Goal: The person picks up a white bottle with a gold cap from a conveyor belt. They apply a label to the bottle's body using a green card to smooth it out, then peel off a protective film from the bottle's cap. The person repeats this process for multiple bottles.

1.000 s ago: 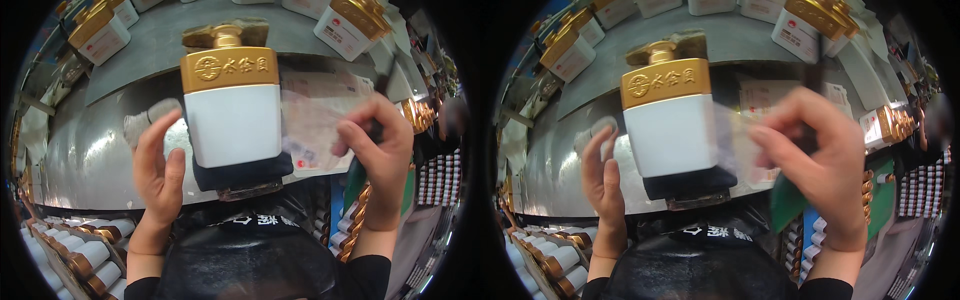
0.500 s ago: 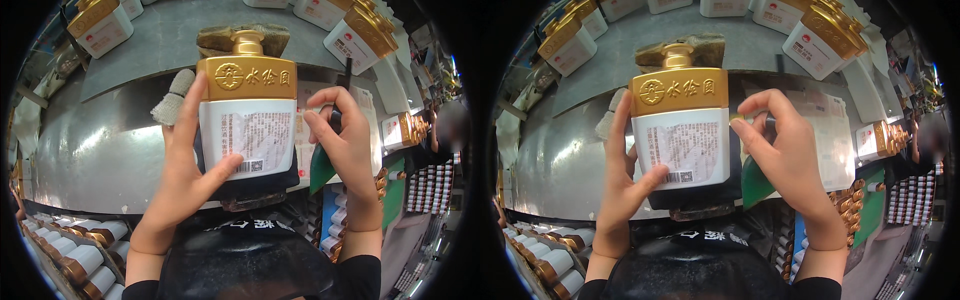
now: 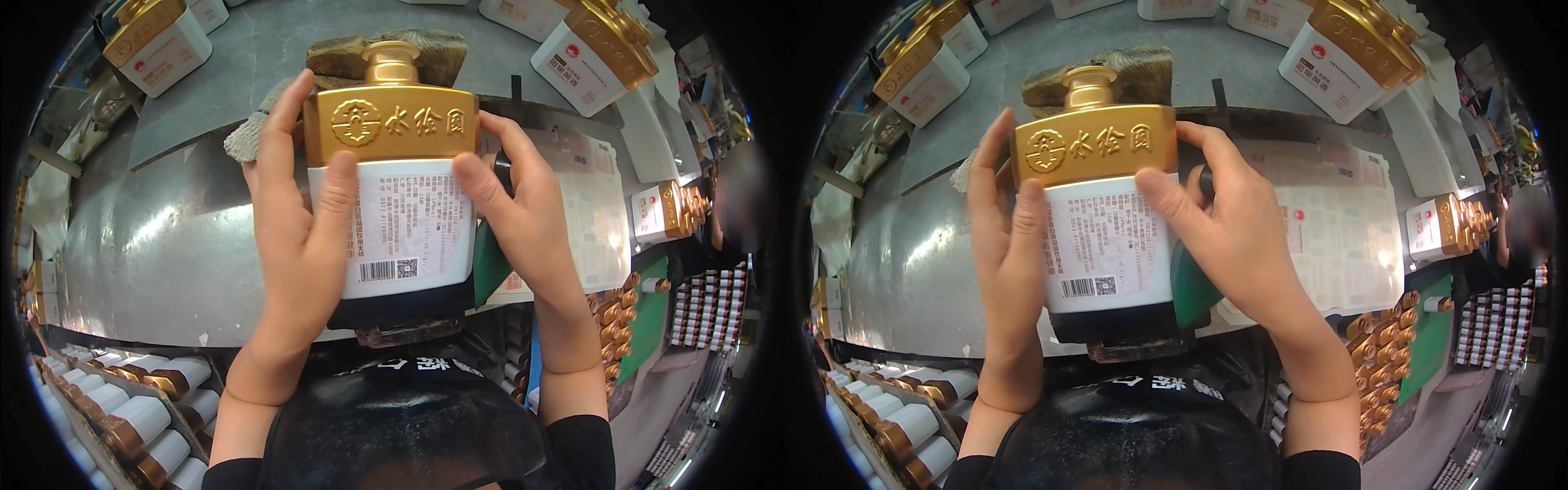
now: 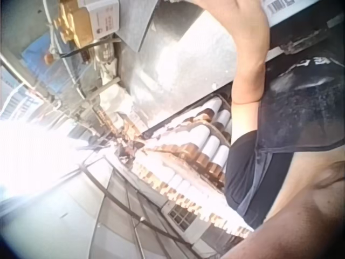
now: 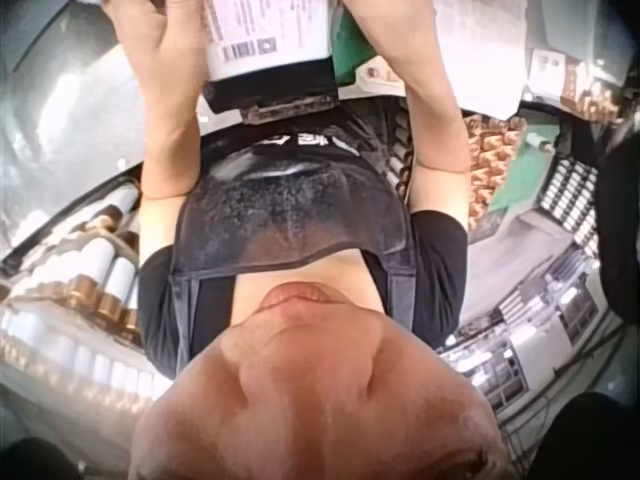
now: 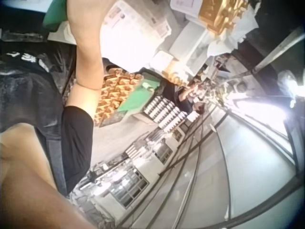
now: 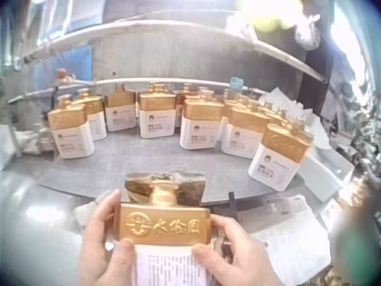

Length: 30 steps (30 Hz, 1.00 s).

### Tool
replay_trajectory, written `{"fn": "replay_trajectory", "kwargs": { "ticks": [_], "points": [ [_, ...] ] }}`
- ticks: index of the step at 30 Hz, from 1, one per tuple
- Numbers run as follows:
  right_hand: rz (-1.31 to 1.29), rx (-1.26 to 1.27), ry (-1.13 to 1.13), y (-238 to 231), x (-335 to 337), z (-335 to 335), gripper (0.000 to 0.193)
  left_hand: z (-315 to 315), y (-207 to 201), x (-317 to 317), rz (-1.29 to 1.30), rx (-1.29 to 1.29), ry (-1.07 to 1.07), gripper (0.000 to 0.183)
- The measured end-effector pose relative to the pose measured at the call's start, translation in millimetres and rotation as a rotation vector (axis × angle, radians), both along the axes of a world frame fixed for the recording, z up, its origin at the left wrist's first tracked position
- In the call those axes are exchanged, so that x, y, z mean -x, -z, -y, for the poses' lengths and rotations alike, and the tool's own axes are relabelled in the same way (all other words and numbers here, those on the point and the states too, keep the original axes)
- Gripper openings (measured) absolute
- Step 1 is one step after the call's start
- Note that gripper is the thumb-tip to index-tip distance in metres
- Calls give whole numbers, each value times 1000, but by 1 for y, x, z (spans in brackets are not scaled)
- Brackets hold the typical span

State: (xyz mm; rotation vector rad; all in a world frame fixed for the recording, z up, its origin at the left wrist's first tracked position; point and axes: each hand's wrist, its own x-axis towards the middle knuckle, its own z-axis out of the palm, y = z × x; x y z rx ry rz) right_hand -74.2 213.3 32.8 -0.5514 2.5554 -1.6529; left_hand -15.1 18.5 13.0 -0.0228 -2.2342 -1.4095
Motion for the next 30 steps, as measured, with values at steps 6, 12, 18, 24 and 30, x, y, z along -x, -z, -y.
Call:
{"fn": "replay_trajectory", "kwargs": {
  "ticks": [6, 12, 18, 24, 30],
  "points": [
    [116, 16, -45, -2, -3, -5, 68, -7, -10, -14, 36, -312, 143, 78],
    [131, -31, -109, -8, 3, -6, 71, -5, -9, -3, 54, -268, 101, 85],
    [112, 23, -113, 3, 5, -3, 68, -4, -6, 1, 40, 30, 52, 74],
    [118, 0, -93, 1, 5, -4, 65, -3, -4, 0, 22, 29, 26, 66],
    [294, 144, -151, -4, 6, -8, 68, -6, -7, -15, 62, -299, 127, 75]
  ]
}}
